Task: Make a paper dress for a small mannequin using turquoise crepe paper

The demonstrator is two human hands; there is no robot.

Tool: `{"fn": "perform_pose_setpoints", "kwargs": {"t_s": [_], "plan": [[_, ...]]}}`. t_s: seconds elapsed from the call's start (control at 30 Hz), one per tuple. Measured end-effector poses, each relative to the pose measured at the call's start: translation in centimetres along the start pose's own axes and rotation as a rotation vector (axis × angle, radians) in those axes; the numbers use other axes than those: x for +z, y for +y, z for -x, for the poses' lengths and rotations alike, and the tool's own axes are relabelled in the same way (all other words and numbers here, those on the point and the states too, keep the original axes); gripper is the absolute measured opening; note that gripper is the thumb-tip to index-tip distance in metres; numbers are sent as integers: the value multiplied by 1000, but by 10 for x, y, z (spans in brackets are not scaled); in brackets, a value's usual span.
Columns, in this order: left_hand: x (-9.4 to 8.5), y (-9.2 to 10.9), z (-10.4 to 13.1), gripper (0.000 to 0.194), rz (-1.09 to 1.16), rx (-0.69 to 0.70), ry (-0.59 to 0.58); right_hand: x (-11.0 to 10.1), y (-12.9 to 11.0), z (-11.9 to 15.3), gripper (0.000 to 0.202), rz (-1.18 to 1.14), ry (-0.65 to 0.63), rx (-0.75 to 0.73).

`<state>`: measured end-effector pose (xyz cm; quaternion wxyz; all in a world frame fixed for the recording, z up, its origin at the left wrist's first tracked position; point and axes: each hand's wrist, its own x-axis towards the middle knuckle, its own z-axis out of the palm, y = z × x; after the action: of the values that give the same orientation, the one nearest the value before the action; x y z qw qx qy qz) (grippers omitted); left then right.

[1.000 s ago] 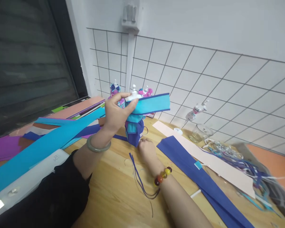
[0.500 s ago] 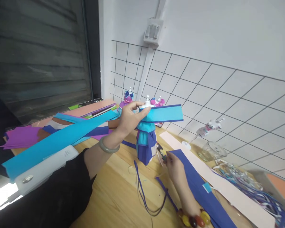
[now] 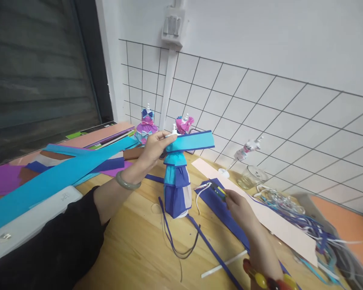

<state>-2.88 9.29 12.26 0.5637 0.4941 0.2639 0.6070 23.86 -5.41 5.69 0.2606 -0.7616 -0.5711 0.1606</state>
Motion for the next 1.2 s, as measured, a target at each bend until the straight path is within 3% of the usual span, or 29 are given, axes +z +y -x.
{"fn": "perform_pose_setpoints", "kwargs": {"t_s": [0.13,0.4,0.57,0.7,0.97,1.2], "plan": [[0,-1,-1,26,-32,37,-10,-4,0,6,30,166,5,-60],[1,0,0,22,-84,124,-25,-12,-15,22,45,601,65,-108],[-3,-3,-1,20,-289,290,9,-9,-26,25,40,451,38,-241],[-2,-7,2,25,-399,402,-6,-8,-34,22,38,400,23,-227],[5,-20,7,31,-392,360,-103,-10,-50,30,37,343,23,-247],[9,-18,17,32,-384,463,-174,-16,-52,33,36,323,-19,-272]]}}
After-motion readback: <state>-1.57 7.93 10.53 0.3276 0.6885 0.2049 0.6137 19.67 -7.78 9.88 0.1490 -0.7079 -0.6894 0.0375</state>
